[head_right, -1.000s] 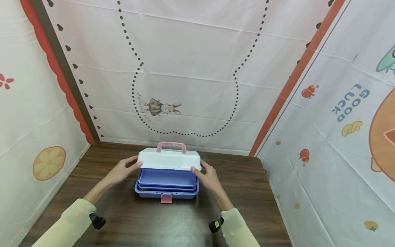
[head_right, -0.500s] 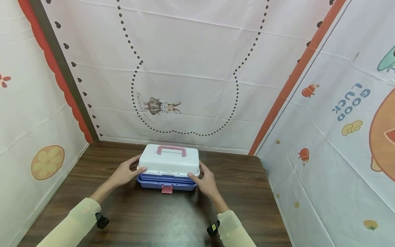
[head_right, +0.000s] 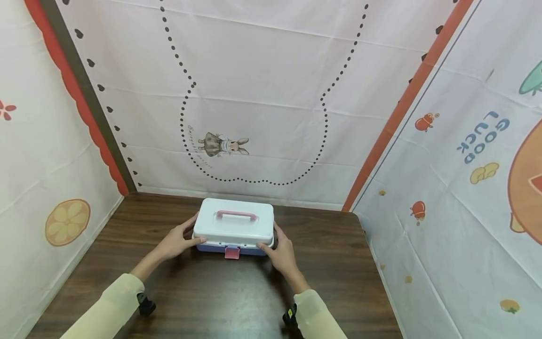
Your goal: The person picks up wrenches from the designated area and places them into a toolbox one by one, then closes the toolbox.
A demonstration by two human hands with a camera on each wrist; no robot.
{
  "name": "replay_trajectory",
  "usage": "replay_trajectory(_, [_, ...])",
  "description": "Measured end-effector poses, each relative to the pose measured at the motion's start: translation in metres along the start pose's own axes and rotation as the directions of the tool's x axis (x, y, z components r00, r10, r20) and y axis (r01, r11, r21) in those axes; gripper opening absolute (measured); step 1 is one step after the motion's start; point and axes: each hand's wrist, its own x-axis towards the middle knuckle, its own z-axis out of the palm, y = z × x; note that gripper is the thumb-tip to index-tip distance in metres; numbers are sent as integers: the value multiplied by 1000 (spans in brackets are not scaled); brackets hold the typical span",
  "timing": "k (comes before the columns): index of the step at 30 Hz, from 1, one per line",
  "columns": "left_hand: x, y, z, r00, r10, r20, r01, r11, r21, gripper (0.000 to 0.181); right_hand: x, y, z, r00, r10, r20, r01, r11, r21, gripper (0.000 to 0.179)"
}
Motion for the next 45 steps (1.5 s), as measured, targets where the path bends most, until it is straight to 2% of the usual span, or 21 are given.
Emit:
replay_trajectory(6, [-1, -2, 3, 1000, -18, 9, 18, 999, -46, 110, -5, -1, 3, 996, -87, -12, 85, 991, -100, 92])
replay_trajectory(9, [-1, 0, -3, 998, -35, 43, 38, 996, -75, 103, -6, -8, 2, 991, -133, -23, 128, 978, -164, 89])
replay_trajectory(12, [0, 5, -10, 996, -56, 62, 63, 992, -107, 91, -8, -12, 2, 987, -144, -75, 126, 972, -199, 78])
replay_trajectory(17, [4, 13, -15, 991, -126, 41, 130, 984, -125, 90, -21, -9, 4, 979, -58, -195, 37, 993, -111, 52])
replay_trajectory(20, [6, 16, -15, 982, -187, 35, 190, 960, -206, 92, -31, -4, 9, 977, 20, -213, -28, 999, -34, 43])
replay_trajectory(22, [7, 17, -15, 976, -213, 46, 217, 937, -274, 94, -36, -2, 13, 979, 60, -196, -60, 998, 5, 36])
replay_trajectory(25, [11, 17, -16, 964, -258, 64, 264, 904, -335, 95, -41, 0, 21, 988, 99, -117, -92, 994, 62, 28])
replay_trajectory(29, [18, 16, -17, 953, -289, 91, 303, 900, -313, 98, -45, -4, 36, 995, 96, 8, -97, 989, 114, 30])
replay_trajectory(32, [21, 14, -16, 950, -291, 108, 311, 902, -301, 100, -46, -10, 48, 994, 85, 67, -94, 985, 144, 33])
replay_trajectory(35, [23, 12, -14, 949, -290, 124, 314, 900, -302, 100, -45, -16, 58, 994, 76, 79, -89, 979, 181, 32])
replay_trajectory(40, [25, 14, -13, 946, -292, 139, 321, 898, -301, 100, -42, -29, 71, 987, 140, 83, -158, 946, 284, 28])
replay_trajectory(45, [27, 17, -10, 946, -296, 133, 323, 895, -308, 99, -39, -37, 78, 981, 174, 86, -193, 930, 314, 27])
